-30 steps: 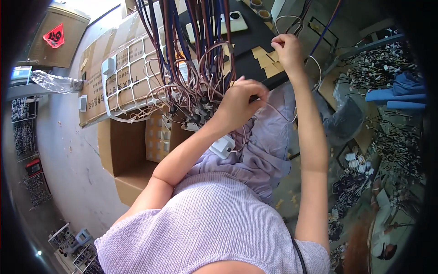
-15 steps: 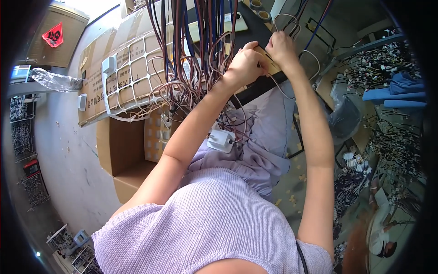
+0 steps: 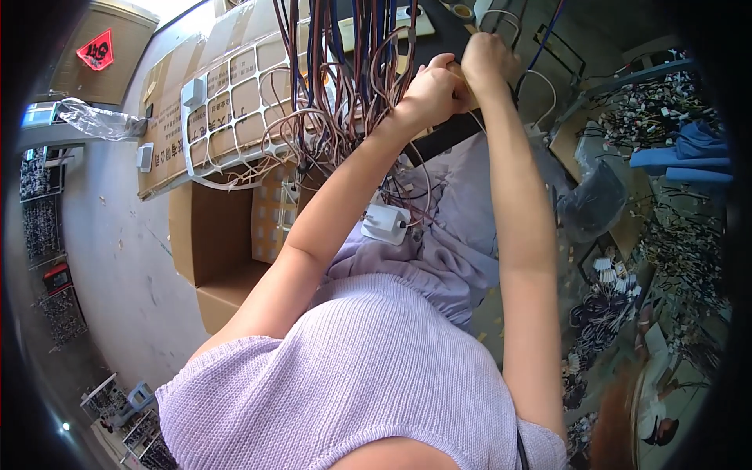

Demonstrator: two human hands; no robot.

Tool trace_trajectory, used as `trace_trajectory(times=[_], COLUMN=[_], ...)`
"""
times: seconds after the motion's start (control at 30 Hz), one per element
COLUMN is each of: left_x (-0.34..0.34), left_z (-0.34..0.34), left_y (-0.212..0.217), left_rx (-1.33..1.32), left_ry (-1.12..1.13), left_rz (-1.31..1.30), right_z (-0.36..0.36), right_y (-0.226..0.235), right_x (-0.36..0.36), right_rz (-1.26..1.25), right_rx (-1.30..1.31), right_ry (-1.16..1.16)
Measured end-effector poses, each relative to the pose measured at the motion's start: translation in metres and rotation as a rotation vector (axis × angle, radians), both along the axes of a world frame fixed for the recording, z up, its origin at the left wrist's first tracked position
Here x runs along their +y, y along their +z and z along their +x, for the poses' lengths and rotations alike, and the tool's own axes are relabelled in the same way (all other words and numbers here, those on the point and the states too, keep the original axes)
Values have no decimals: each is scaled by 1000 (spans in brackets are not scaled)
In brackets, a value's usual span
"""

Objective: Assembling electrical wiring harnesses by inserting individual wires into plastic connectors and applying adhesive pads to components.

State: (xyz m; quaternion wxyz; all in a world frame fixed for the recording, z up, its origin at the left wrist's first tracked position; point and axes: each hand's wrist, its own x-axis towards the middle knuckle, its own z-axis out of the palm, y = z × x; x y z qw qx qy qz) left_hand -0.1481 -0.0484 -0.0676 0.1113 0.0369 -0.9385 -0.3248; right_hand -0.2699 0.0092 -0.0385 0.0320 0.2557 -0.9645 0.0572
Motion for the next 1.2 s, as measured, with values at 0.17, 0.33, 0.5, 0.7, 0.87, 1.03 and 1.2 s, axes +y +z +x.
trace_trajectory(times=[0.17, 0.33, 0.5, 0.7, 0.87, 1.03, 1.2], left_x=[-1, -4, -2, -3, 7, 35, 54], left_z=[5, 8, 10, 9, 23, 55, 69], left_y=[0, 3, 2, 2, 12, 58, 86], left_rx=[24, 8, 5, -23, 62, 97, -46], left_ry=[-2, -7, -4, -32, 54, 4, -54], left_rz=[79, 78, 89, 99, 205, 220, 524], right_z=[9, 6, 11, 14, 44, 86, 116], right_y=[-18, -54, -43, -34, 11, 43, 60], right_x=[5, 37, 54, 79, 135, 177, 183], right_rz=[-37, -588, -523, -913, -1565, -1234, -981], right_rx=[155, 237, 266, -388, -923, -796, -600], right_ry=[73, 376, 688, 522, 239, 400, 407])
